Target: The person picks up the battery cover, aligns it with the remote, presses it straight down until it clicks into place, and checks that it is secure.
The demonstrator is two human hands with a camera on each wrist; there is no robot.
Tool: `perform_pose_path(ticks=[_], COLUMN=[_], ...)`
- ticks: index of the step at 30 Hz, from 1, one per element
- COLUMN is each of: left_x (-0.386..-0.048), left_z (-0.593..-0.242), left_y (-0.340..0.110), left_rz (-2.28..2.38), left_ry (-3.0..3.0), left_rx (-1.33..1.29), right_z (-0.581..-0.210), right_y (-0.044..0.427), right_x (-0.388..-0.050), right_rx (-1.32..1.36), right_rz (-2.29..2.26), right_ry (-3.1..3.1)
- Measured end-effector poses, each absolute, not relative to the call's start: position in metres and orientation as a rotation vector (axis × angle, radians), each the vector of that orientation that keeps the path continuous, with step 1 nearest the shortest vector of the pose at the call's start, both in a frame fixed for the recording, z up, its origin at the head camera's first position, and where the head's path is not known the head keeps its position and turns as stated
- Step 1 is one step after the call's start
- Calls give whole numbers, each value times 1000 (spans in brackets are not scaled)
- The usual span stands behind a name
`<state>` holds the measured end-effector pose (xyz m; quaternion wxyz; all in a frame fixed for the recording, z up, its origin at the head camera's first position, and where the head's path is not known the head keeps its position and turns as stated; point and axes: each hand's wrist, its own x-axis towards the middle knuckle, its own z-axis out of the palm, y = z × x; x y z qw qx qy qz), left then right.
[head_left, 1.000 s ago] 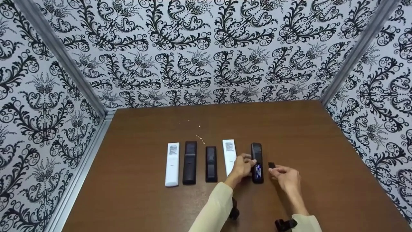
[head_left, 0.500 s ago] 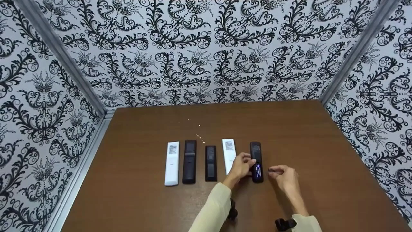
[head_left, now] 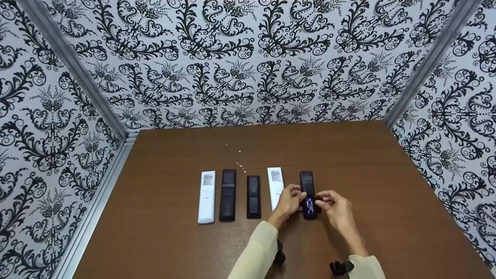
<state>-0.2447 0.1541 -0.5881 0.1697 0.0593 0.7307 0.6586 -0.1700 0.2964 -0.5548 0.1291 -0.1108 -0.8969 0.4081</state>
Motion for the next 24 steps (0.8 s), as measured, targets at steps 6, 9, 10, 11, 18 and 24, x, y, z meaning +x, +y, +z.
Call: perform_pose_path(ticks=[6, 9, 10, 11, 18, 24], left_x=[-245, -245, -245, -245, -245, -245], left_z=[-589, -590, -590, -590, -591, -593], left_y=[154, 155, 155, 155, 154, 155], left_rz=[1895, 1900, 1898, 1902, 1957, 1958], left_ry=[2072, 2070, 2074, 2070, 1991, 1985], left_rx=[194, 198, 200, 207, 201, 193], right_z=[-561, -565, -566, -567, -569, -573], right_y=[291, 289, 288, 287, 285, 285], right_x=[-174, -176, -176, -176, -179, -180], right_rx=[-253, -264, -274, -281, -301, -294], right_rz=[1257, 1292, 1303, 1318, 1365, 1308], right_ry=[-2573, -2562, -2561, -2558, -2559, -2575])
